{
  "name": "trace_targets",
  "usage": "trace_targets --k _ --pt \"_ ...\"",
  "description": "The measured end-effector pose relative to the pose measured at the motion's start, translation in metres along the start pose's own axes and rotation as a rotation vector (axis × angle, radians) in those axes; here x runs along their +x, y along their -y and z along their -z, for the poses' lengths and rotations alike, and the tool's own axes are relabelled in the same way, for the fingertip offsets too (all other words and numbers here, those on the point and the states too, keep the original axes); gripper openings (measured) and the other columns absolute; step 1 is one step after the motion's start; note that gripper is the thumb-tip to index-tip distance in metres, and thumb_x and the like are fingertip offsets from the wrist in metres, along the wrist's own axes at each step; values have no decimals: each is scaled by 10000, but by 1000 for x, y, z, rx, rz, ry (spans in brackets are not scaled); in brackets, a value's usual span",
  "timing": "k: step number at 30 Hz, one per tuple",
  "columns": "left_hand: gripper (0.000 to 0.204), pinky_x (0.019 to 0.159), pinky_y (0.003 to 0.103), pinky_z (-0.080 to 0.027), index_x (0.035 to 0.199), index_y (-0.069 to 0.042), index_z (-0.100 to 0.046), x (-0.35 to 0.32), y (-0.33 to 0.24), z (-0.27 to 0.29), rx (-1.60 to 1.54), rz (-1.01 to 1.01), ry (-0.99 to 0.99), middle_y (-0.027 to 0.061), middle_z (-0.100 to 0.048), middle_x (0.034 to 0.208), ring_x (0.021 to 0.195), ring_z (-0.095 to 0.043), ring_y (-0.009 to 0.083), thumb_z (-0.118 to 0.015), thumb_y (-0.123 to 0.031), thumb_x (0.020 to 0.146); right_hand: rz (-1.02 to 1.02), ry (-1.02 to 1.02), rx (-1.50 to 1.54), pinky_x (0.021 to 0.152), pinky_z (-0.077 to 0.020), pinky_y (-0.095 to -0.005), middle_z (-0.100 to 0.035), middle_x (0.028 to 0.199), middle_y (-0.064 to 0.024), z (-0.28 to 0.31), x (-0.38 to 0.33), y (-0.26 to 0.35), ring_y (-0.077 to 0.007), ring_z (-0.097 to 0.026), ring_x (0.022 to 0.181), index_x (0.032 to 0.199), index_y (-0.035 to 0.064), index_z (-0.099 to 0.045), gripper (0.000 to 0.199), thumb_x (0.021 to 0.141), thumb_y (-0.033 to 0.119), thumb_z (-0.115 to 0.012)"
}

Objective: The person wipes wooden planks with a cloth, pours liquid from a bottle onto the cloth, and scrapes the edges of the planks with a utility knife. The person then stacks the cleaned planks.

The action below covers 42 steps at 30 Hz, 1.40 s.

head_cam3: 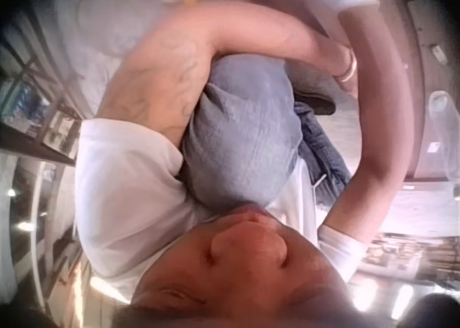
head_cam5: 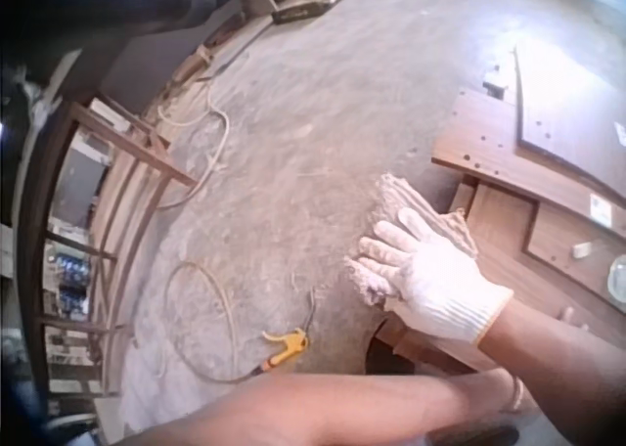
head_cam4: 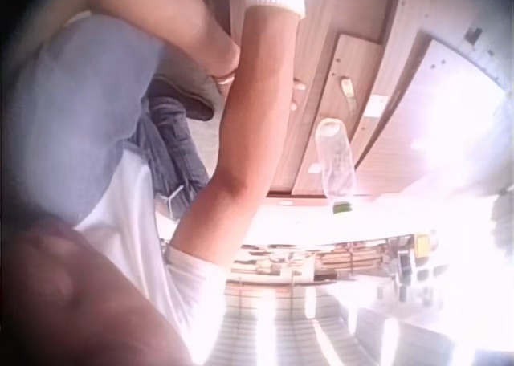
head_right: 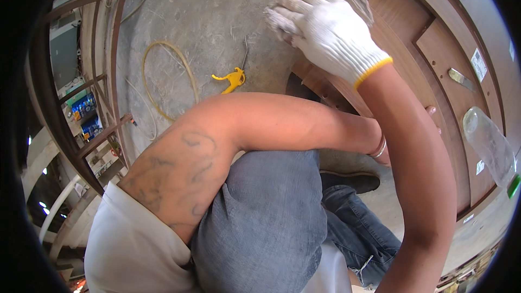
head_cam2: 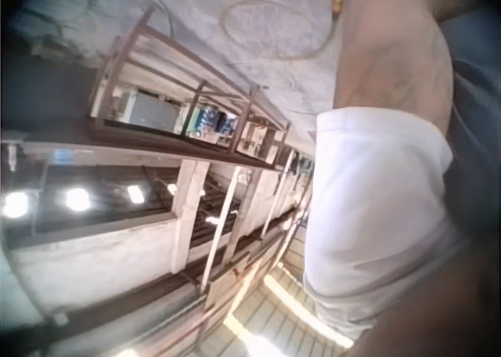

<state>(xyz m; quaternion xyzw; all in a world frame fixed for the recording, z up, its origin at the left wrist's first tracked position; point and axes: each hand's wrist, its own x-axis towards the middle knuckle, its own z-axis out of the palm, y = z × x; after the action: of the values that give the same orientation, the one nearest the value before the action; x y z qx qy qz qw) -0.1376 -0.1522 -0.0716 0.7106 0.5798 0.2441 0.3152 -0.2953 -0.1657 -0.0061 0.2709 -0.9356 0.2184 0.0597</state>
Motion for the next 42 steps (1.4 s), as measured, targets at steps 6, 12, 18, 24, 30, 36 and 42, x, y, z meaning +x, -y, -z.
trace_targets --k 6,12,18,24,30,36,42 --pt "564 1188 463 -391 1397 6 -579 8 -6 -7 -157 16 131 159 -632 1436 1378 -560 347 -611 -372 979 -122 331 64 1321 -188 -512 -603 1493 -86 65 -114 2 -311 -425 1498 1366 102 -676 555 814 155 -693" --pt "820 1236 624 -281 1550 -15 -433 24 4 -57 205 -94 -186 240 -434 1606 1513 -376 420 -680 -458 905 -214 356 -33 1302 -217 -527 -588 1509 -95 70 -126 11 -333 -430 1489 1379 91 -659 574 809 156 -694" --pt "866 1228 690 -219 1575 -28 -405 1 -5 6 196 -181 -171 233 -372 1643 1541 -315 422 -683 -488 896 -174 -110 -111 1184 -379 -494 -639 1358 -87 23 -10 -6 -330 -526 1326 1294 118 -672 469 826 146 -681" --pt "913 1221 755 -158 1600 -41 -378 4 -5 10 389 -185 -237 227 -310 1681 1569 -255 424 -686 -519 887 -203 -24 -151 1267 -304 -496 -547 1533 -101 14 -25 -9 -358 -440 1455 1454 150 -586 608 857 112 -689" --pt "782 1296 569 -156 1583 -56 -430 3 7 -17 94 -88 -63 205 -396 1652 1556 -315 381 -650 -438 937 -369 282 -128 1281 -259 -504 -531 1572 -112 66 -147 18 -360 -404 1505 1437 124 -628 581 856 121 -648" --pt "561 1232 483 -342 1427 -68 -620 -4 2 -2 355 -88 -371 184 -582 1509 1446 -496 366 -655 -334 933 -781 226 173 1283 -240 -489 -501 1598 -144 104 -226 45 -404 -363 1532 1456 104 -612 573 884 100 -591" --pt "257 787 503 -570 1048 -90 -733 -102 11 124 -301 146 -412 183 -749 957 907 -729 379 -666 -320 954 -943 111 -85 1310 -156 -491 -473 1626 -140 80 -276 72 -383 -313 1566 1497 116 -583 625 874 103 -532"
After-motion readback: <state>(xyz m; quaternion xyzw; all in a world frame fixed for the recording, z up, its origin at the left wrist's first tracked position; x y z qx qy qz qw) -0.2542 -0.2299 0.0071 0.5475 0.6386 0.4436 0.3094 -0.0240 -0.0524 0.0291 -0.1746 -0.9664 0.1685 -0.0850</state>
